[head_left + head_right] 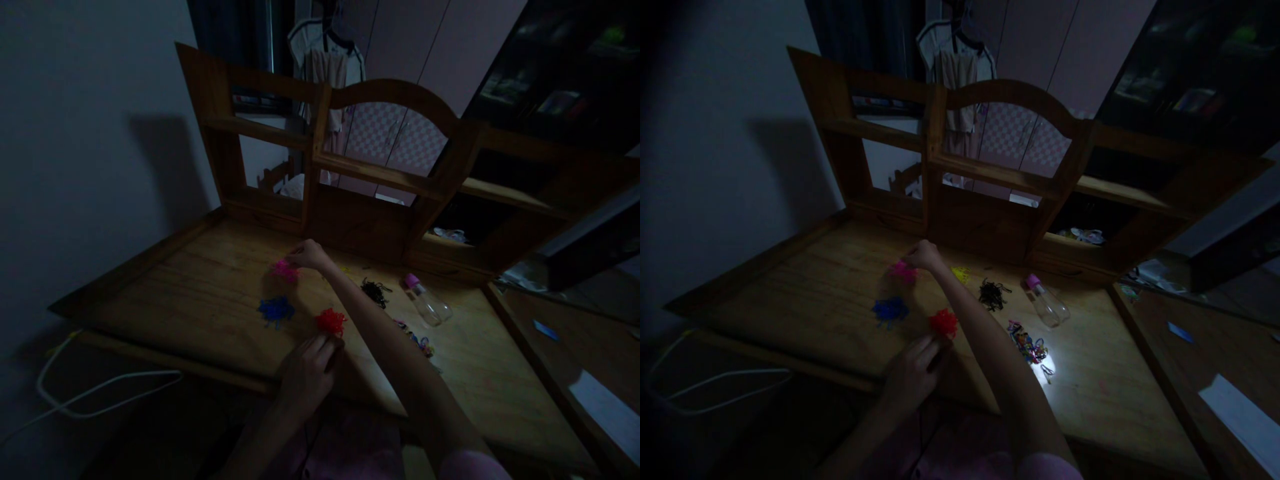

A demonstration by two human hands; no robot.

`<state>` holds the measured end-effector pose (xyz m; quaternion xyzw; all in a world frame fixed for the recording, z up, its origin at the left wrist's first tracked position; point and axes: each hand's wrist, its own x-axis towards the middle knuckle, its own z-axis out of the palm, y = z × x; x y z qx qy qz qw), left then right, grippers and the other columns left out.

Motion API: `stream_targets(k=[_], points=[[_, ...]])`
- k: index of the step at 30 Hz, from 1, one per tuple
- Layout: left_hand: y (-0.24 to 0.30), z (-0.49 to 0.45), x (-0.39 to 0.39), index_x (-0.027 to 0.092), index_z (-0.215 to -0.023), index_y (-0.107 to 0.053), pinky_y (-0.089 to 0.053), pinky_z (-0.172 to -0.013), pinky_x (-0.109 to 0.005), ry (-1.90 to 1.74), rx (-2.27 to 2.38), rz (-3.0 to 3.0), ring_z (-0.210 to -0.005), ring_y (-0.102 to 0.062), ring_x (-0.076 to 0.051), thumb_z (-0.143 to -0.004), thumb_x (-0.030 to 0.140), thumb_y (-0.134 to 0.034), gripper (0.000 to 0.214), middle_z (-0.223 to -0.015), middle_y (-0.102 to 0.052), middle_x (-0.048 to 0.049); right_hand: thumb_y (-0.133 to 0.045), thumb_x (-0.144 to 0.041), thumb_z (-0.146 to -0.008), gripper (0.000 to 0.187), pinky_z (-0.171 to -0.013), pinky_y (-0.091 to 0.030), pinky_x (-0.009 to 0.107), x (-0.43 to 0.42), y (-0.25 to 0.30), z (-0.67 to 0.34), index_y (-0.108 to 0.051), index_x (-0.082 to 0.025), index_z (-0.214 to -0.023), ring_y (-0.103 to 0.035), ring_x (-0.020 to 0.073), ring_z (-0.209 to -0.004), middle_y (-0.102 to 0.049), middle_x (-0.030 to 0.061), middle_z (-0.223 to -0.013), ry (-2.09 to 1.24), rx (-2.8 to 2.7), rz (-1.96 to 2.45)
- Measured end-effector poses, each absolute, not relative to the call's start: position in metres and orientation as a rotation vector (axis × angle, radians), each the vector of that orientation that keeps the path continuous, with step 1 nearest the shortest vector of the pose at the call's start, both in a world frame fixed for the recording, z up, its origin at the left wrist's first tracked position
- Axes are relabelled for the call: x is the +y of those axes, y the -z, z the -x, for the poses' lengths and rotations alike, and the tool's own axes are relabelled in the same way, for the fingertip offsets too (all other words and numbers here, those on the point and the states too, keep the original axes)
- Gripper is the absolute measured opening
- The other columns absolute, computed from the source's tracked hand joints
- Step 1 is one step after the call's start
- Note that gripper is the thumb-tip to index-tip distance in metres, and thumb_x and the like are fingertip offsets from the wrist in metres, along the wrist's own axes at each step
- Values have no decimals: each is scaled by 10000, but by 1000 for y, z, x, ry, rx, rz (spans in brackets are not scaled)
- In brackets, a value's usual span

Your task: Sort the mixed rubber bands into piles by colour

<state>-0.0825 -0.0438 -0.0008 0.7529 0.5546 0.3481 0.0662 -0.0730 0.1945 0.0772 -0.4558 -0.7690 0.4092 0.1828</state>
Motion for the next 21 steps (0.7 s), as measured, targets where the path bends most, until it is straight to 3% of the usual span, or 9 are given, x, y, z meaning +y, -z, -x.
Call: stream_targets(k=[7, 13, 17, 21], points=[[1, 84, -43, 240, -963, -615, -525, -792, -372, -1085, 1633, -2262, -890, -636, -221, -880, 170, -548, 128, -953, -675, -43, -651, -121, -789, 184, -683, -581, 238, 192, -89, 39, -735, -120, -953, -701, 144, -717, -740, 66, -848, -1233, -2100, 1207], [-2, 77, -44, 236, -976, -615, -518, -835, -356, -1169, 1539, -2197, -911, -638, -204, -894, 161, -516, 149, -970, -676, -39, -626, -58, -751, 286, -785, -547, 233, 180, -111, -2, -723, -158, -1000, -691, 143, -869, -736, 42, -931, -1148, -2077, 1109], [-12, 95, -43, 238, -960, -620, -521, -828, -301, -1282, 1446, -2058, -909, -638, -170, -931, 211, -479, 146, -970, -666, -30, -633, -148, -783, 182, -792, -526, 237, 148, -125, -42, -725, -153, -940, -685, 158, -878, -731, 49, -924, -918, -2072, 1091], [-18, 179, -12, 221, -985, -619, -517, -859, -366, -1404, 1906, -1818, -940, -631, -219, -900, 318, -514, 166, -1013, -649, -57, -596, -236, -837, 173, -781, -530, 255, 90, -134, -100, -704, -156, -945, -689, 167, -861, -725, 57, -920, -820, -1989, 1134]])
